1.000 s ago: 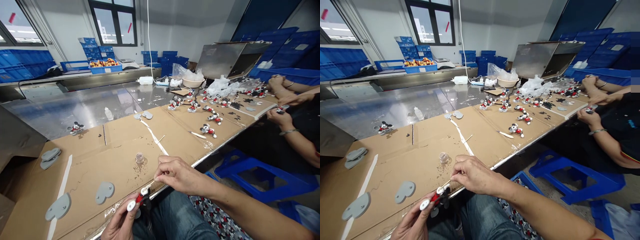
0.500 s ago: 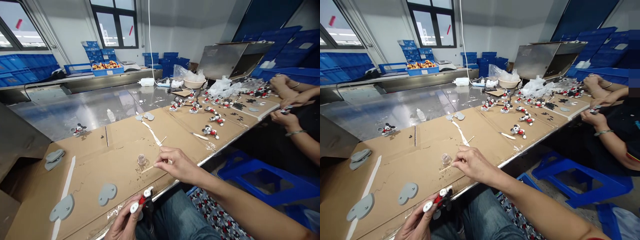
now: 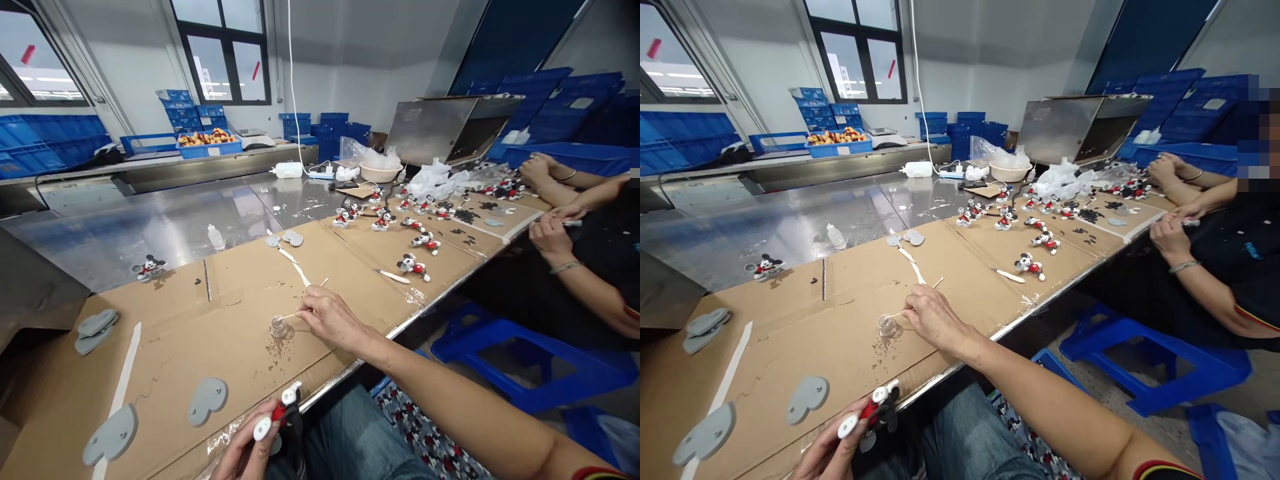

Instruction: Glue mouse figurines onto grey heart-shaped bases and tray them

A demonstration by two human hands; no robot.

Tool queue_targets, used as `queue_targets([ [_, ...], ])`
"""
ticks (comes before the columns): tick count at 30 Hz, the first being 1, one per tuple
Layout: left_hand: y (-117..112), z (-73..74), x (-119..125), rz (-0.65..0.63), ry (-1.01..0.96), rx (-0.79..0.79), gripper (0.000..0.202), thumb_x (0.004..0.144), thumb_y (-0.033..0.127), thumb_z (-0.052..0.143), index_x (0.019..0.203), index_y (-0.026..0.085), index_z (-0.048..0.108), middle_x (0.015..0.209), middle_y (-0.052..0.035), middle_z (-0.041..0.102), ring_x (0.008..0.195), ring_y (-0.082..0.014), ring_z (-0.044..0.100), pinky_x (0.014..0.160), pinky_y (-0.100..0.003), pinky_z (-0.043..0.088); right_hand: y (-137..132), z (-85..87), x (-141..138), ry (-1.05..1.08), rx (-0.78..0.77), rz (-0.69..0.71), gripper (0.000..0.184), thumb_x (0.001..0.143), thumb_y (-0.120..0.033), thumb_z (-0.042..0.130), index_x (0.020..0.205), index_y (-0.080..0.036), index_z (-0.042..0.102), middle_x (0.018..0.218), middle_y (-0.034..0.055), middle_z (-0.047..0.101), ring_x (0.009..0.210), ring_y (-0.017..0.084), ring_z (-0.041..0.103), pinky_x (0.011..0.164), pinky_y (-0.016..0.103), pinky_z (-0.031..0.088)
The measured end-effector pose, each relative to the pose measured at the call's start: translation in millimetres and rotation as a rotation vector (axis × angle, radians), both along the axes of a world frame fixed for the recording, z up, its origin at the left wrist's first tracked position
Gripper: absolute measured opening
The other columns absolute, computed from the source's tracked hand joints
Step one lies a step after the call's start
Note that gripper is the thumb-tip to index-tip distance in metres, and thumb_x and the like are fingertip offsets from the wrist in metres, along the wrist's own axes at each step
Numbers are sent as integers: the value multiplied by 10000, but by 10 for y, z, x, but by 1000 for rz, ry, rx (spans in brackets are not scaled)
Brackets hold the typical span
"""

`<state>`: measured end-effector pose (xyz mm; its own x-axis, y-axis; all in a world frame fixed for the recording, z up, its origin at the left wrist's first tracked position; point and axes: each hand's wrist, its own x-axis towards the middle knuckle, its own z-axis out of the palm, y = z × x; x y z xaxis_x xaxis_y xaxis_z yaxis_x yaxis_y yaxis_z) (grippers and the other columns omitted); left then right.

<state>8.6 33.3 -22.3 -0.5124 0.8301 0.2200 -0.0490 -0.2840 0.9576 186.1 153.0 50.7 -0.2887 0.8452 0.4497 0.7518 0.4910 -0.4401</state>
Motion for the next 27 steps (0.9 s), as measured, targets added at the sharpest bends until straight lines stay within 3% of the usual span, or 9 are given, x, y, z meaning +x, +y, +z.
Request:
queue_targets([
  [7,-7,37,20,44,-28,-37,332,582,451,831,748,176,748,738,-41,756,700,-230,716,698,-319,629,7,-7,-1,156,-158,0,143,787,-58,655,672,-144,652,686,-9,539,680,114,511,657,238,384],
  [13,11,6,10,57,-34,-30,300,574,419,840,716,173,745,723,-37,756,661,-217,710,696,-317,630,-291,290,53,409,-428,106,114,775,-98,675,677,-155,681,672,-28,559,641,88,517,638,221,403],
  [17,15,-13,1,57,-38,-18,258,582,369,844,737,185,750,726,-24,757,680,-200,711,730,-295,621,-546,449,81,345,-466,207,111,769,-82,680,683,-152,682,665,-32,553,660,90,528,637,217,403],
  [27,-7,12,-13,25,-43,-11,199,600,324,837,729,196,757,761,-25,765,715,-204,719,741,-281,616,-699,482,83,20,-309,323,89,830,-86,630,774,-118,693,722,5,543,727,112,522,645,218,389],
])
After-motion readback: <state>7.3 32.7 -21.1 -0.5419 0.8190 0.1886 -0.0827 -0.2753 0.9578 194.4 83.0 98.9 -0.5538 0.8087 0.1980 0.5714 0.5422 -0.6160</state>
